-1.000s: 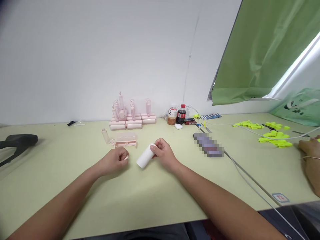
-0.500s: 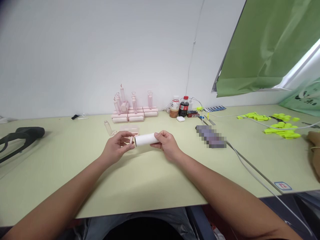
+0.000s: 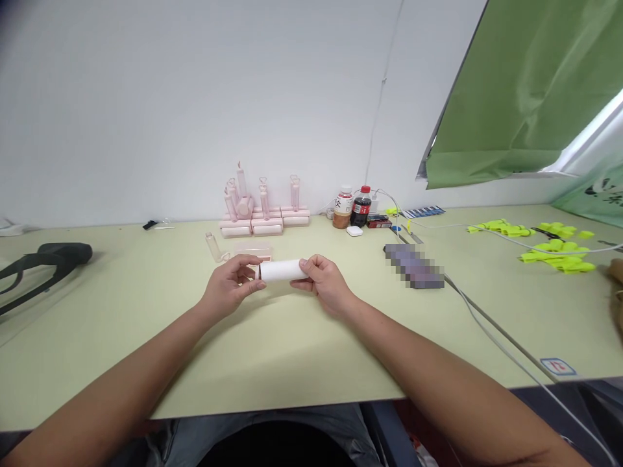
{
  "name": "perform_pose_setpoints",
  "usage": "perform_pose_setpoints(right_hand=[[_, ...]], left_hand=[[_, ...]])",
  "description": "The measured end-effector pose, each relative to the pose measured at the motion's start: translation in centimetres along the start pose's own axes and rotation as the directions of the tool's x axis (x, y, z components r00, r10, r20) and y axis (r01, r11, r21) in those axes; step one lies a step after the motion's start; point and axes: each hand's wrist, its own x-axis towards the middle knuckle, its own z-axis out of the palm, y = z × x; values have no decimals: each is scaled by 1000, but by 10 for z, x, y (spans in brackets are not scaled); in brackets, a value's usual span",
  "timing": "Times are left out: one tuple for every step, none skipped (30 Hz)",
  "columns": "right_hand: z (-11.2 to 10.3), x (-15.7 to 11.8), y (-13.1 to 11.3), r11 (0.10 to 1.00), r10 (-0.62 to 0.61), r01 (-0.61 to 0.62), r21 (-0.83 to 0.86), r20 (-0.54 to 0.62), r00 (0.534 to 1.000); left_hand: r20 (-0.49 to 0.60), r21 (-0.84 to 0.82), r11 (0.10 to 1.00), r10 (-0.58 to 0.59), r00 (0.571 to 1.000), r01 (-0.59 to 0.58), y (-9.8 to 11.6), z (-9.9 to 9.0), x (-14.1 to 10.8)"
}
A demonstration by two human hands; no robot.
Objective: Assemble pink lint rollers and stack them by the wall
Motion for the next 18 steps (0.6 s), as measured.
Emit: perform_pose_setpoints(right_hand=[[0,0,0,1000,2,-2,1,4,1000],[0,0,0,1000,3,-3,2,7,1000],[0,0,0,1000,3,-4,4,8,1000],[0,-1,-1,1000,4,-4,5,7,1000],[0,-1,-1,1000,5,-5,5,6,1000],[1,-1,-2,1000,6,-6,6,5,1000],[1,-1,-2,1000,9,-9,4,7,1000],[2,-1,-3,1000,12,-12,1,10,1000],[2,-2,-3,1000,15,-15,-4,15,1000],[2,-2,-3,1000,15,-15,-14,20,1000],[2,-2,-3,1000,13,-13,-28,26,1000],[2,-3,-3,999,10,-8,-48,32,999],[2,-3,-3,998,6,-3,-70,40,999],[2,-3,-3,996,3,1,-92,49,999],[2,-3,-3,994,3,3,-112,60,998],[1,-3,-3,992,6,3,-127,70,998],[1,-3,-3,991,9,1,-135,78,997],[0,-2,-2,990,12,-1,-138,83,996]], left_hand=[[-5,2,1000,11,1000,-11,-1,0,0],[-11,5,1000,27,1000,-27,-1,0,0],[-16,8,999,46,999,-46,-2,1,0],[-19,10,998,62,998,-62,-2,1,0],[-18,12,997,74,997,-74,-3,1,0],[-16,12,997,82,996,-82,-3,1,0],[-15,12,996,86,996,-86,-3,2,0],[-14,14,996,88,996,-88,-3,2,0],[-16,19,996,89,996,-89,-3,2,0],[-19,23,996,91,996,-91,-3,2,0],[-21,26,996,91,996,-91,-2,2,0],[-22,27,996,89,996,-89,-2,1,0],[-20,26,996,84,996,-83,-2,1,0],[-17,24,997,76,997,-75,-2,1,0],[-14,20,998,66,998,-66,-1,1,0],[-10,16,998,58,998,-57,-1,0,0],[-6,10,999,51,999,-51,-1,0,0],[-3,5,999,48,999,-48,-1,0,0]])
